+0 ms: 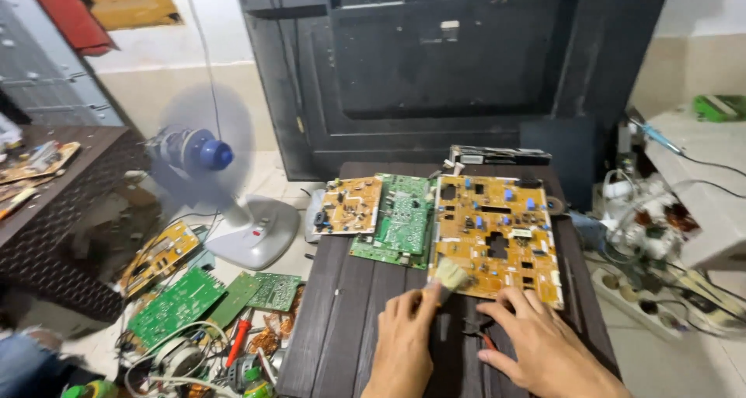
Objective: The person cleans several circuit boards using a brush and a screwdriver. They brush dust off the boards, flip them over, and use the screwdriver to scrape or adjust small components. The boards are handled one at a time on a cluttered workbench.
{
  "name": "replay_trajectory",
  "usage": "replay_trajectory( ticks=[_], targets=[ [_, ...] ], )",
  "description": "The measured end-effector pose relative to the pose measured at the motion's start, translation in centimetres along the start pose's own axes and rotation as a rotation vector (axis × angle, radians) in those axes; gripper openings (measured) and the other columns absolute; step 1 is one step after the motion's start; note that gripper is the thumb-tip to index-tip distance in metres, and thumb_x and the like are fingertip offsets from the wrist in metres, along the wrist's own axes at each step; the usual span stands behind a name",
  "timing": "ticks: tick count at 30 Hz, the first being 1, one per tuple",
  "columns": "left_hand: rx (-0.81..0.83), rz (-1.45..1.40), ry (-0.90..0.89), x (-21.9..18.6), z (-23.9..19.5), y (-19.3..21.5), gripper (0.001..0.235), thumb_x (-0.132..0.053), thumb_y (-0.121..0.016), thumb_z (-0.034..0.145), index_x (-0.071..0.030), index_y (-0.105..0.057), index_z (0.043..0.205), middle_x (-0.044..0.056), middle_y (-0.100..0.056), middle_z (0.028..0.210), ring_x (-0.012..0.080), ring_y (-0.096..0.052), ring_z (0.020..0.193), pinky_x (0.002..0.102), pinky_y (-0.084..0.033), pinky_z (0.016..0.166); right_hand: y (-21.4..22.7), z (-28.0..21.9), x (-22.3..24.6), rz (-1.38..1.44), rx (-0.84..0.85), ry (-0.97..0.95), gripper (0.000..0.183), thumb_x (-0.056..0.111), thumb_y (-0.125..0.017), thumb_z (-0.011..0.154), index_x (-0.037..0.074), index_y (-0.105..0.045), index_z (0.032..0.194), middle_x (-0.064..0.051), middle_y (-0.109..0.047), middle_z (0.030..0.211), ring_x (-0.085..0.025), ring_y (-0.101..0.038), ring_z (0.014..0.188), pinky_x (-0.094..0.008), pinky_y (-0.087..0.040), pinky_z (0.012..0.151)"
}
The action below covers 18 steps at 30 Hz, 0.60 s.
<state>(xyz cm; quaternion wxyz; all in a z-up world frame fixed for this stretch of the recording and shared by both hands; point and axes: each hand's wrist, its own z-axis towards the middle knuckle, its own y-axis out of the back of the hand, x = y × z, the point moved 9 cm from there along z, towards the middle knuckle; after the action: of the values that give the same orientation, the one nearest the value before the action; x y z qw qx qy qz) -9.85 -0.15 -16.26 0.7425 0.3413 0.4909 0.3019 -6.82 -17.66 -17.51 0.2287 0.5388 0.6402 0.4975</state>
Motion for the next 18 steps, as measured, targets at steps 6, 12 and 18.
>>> replay_trajectory(
  ticks=[6, 12, 18],
  targets=[
    [-0.016, -0.011, -0.122, -1.0, -0.1, 0.7, 0.084, 0.014, -0.056, 0.068, -0.013, -0.05, 0.147, 0.02, -0.049, 0.133, 0.0425, -0.045, 0.114, 0.052, -0.038, 0.095, -0.4, 1.7, 0.4, -0.088, -0.216, 0.261, 0.016, 0.039, -0.072, 0.09, 0.031, -0.061, 0.098, 0.008, -0.057, 0.109, -0.018, -0.056, 0.106, -0.034, -0.044, 0.089],
    [0.019, -0.259, 0.012, 1.2, 0.8, 0.6, 0.075, 0.014, -0.049, 0.078, -0.012, -0.048, 0.148, 0.018, -0.052, 0.141, 0.0423, -0.043, 0.117, 0.053, -0.034, 0.091, 1.5, 1.9, -0.9, 0.411, -0.272, 0.275, 0.026, 0.03, -0.08, 0.078, 0.027, -0.083, 0.105, 0.009, -0.085, 0.114, -0.009, -0.074, 0.114, -0.033, -0.053, 0.103],
    [-0.058, -0.406, 0.118, 1.9, 0.8, 2.4, 0.054, 0.004, -0.052, 0.093, -0.008, -0.049, 0.146, 0.019, -0.061, 0.128, 0.0391, -0.051, 0.105, 0.046, -0.041, 0.088, 5.6, -3.2, -3.7, 1.367, -0.597, 0.026, 0.025, -0.019, -0.043, 0.093, -0.013, -0.06, 0.111, -0.034, -0.077, 0.123, -0.053, -0.074, 0.11, -0.056, -0.051, 0.039]
  ],
)
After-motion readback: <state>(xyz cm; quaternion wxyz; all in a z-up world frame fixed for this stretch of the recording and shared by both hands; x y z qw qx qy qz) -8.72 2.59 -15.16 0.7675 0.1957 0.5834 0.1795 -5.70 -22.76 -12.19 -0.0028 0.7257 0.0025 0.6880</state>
